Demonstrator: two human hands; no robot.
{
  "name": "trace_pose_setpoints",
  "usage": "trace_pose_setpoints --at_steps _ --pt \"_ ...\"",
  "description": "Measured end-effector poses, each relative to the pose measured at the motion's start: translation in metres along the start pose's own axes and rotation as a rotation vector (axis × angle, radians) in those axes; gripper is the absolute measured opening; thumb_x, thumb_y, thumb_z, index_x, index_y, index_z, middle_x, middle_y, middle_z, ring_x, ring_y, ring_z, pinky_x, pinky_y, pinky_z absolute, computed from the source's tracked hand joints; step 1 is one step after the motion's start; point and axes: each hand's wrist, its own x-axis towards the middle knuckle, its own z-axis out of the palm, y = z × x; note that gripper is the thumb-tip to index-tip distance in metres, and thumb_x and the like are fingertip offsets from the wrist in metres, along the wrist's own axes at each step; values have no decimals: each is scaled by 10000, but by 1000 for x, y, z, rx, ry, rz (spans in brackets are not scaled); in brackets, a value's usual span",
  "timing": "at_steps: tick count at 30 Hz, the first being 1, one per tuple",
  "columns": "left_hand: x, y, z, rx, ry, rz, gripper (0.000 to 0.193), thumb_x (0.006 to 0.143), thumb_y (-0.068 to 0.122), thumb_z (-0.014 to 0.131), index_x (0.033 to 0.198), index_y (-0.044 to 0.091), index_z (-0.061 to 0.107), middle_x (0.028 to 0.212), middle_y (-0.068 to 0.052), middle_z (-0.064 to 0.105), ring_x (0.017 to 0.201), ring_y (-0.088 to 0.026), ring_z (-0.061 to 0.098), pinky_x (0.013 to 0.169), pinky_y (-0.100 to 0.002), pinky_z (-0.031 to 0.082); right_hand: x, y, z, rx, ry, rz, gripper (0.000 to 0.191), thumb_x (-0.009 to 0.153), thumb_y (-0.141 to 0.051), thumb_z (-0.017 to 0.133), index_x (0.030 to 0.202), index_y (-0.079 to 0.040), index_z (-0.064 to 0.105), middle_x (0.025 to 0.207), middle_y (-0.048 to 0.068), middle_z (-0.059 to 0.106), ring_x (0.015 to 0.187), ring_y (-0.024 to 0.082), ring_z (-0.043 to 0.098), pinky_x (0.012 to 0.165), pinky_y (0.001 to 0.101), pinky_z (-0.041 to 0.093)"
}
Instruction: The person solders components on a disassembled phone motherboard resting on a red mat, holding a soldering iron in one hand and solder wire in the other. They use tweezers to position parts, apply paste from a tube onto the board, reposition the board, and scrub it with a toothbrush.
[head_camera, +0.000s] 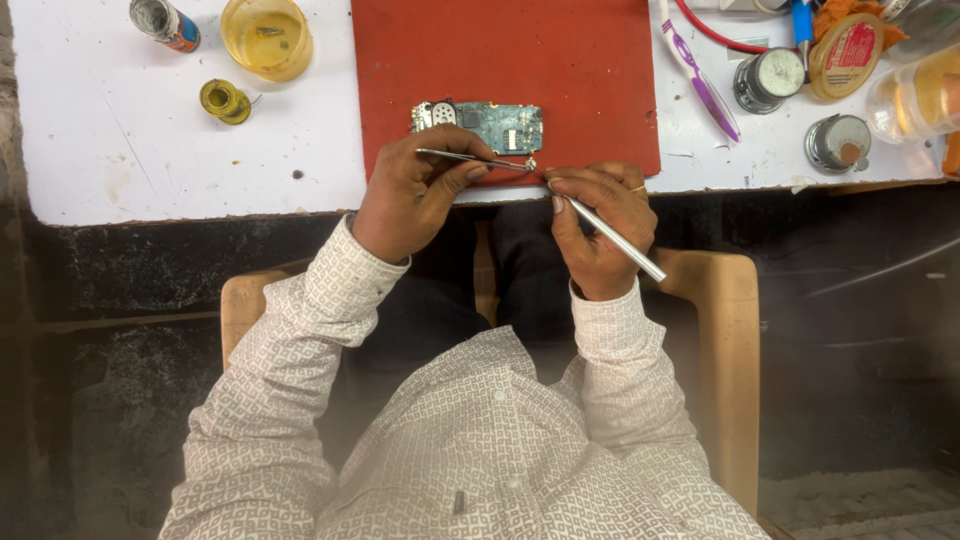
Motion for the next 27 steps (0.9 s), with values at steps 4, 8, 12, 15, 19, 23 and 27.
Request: trace_pose_setpoints --at_steps 4,8,12,15,19,23,27 --pt "0 0 1 -10 5 12 93 1013 0 663 1103 -15 680 1039 -88 741 968 -162 750 870 -273 648 0 0 0 -2 2 -3 68 924 -83 732 987 -62 749 1007 66 790 897 183 702 945 341 505" --pt "-1 -1 1 -23 7 34 93 1020 -16 655 1110 -21 675 1060 -96 732 983 -168 748 884 -277 648 1 -1 0 -7 -1 -4 77 920 -75 726 991 -60 750 1015 69 790 909 187 704 946 337 509" --pt "-1 -2 1 -16 -2 25 97 1016 -27 639 1106 -23 675 1073 -99 729 1000 -168 753 889 -274 650 2 -1 0 -8 -3 -6 76 921 -77 725 990 -60 751 1016 68 791 904 182 709 949 339 506" --pt "-2 -2 0 -34 -4 4 104 1019 -17 641 1120 -22 665 1060 -91 729 995 -160 752 887 -269 648 2 -2 0 -12 -4 -4 73 927 -85 725 991 -62 752 1017 68 792 905 179 715 957 341 502" --pt "-3 -2 -2 -54 -10 -13 106 1027 -2 660 1131 -21 670 1051 -90 731 972 -158 742 860 -268 635 1 -2 0 -16 -1 -6 72 937 -107 730 990 -64 752 1014 69 791 910 185 712 960 340 499" --pt "-2 -2 -1 -80 -2 2 127 1029 0 653 1155 -20 660 1092 -94 727 1009 -159 737 893 -273 641 1 -1 0 -13 -6 -6 73 947 -116 728 992 -64 751 1015 69 789 912 180 717 970 343 499" --pt "0 -2 -2 -60 -7 16 118 1033 -1 654 1149 -19 663 1086 -97 728 1004 -160 738 889 -276 641 2 -1 0 -9 -4 -7 68 944 -107 727 990 -64 752 1013 69 791 910 178 724 964 345 496"
